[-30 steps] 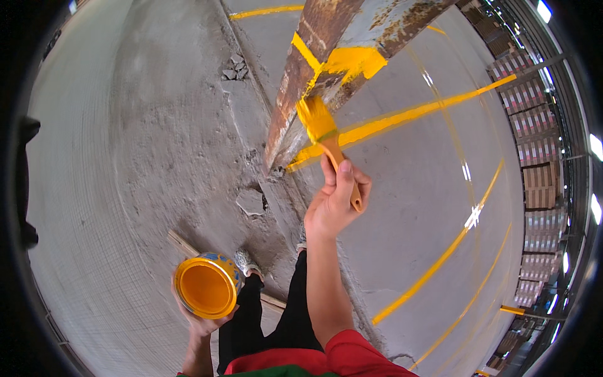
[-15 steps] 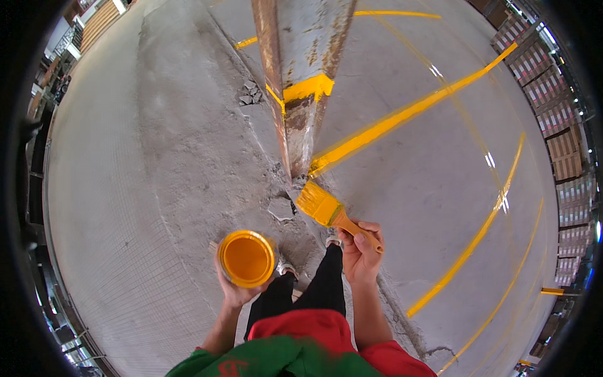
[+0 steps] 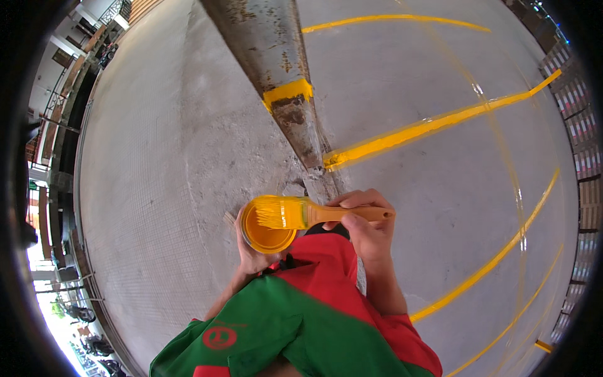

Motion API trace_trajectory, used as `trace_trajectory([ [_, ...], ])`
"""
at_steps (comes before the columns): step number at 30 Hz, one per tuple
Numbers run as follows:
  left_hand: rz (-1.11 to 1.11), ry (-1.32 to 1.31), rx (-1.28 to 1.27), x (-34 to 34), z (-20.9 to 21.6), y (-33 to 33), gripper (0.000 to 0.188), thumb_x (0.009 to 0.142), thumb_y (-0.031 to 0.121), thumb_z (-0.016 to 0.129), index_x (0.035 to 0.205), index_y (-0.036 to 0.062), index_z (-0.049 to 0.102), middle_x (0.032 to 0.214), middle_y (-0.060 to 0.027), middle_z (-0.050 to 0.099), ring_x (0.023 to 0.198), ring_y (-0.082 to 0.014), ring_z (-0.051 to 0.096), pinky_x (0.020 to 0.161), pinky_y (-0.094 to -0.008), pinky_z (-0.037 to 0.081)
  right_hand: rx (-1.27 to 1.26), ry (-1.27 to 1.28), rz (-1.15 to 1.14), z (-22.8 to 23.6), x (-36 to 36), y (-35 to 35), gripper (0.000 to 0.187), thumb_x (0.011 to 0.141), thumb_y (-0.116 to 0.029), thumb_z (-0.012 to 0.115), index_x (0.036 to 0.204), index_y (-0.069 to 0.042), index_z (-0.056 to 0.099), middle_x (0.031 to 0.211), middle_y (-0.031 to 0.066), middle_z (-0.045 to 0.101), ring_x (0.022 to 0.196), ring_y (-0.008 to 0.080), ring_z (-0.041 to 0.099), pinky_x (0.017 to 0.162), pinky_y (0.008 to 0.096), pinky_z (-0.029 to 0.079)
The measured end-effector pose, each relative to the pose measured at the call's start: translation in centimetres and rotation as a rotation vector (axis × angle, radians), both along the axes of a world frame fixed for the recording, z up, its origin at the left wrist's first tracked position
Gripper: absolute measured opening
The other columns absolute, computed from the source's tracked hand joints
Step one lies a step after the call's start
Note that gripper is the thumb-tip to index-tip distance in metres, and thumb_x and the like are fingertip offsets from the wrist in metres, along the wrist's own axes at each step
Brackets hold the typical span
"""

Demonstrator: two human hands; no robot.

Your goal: The person paints a metal pole yellow using a brush and a paint can. They repeatedly dip the brush into the can and apply paint to the pole, working from the base upward.

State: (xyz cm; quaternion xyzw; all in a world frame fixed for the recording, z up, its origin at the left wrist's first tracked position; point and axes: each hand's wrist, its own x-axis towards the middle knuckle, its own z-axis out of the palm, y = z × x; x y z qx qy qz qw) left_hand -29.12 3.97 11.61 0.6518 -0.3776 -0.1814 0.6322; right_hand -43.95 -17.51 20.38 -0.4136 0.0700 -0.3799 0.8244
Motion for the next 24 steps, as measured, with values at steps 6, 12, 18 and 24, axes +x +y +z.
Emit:
trace_trajectory([
  [6,0.092,0.109,-0.071,-4.2,1.8,-5.0,0.125,0.065,0.019,0.098,0.157,0.0011,0.015,0.148,-0.0191,0.046,0.138,-0.0325,0.049,0.117,-0.0471,0.04,-0.691,0.261,0.134,6.7,-0.9,-6.1,0.022,0.083,0.003,0.077,0.103,0.001,0.07,0.1,0.0152,0.073,0.088,0.0229,0.074,0.074,0.0324,0.058],
  [12,0.127,0.068,-0.074,-5.7,2.6,-7.9,0.126,0.06,0.014,0.097,0.157,0.0006,0.017,0.149,-0.019,0.045,0.138,-0.0332,0.05,0.117,-0.0465,0.039,-0.973,0.26,0.169,8.9,-0.2,-7.5,0.02,0.083,-0.002,0.079,0.101,-0.003,0.07,0.095,0.0131,0.073,0.08,0.0262,0.074,0.07,0.034,0.059],
  [18,0.079,0.087,-0.082,-6.2,3.1,-10.1,0.131,0.062,0.021,0.102,0.157,0.0019,0.015,0.15,-0.0168,0.045,0.139,-0.0287,0.049,0.117,-0.0461,0.039,-1.124,0.393,0.147,9.7,-1.3,-7.6,0.02,0.088,-0.008,0.077,0.104,-0.006,0.065,0.093,0.0107,0.071,0.081,0.0304,0.071,0.068,0.0394,0.059],
  [24,0.093,-0.082,-0.028,-6.1,3.9,-11.3,0.126,0.062,0.018,0.101,0.156,0.0017,0.019,0.149,-0.0167,0.046,0.138,-0.0287,0.05,0.116,-0.0451,0.04,-1.246,0.421,0.104,10.1,-1.2,-7.3,0.022,0.085,-0.004,0.079,0.103,-0.006,0.067,0.095,0.0098,0.073,0.08,0.0281,0.073,0.067,0.0366,0.059],
])
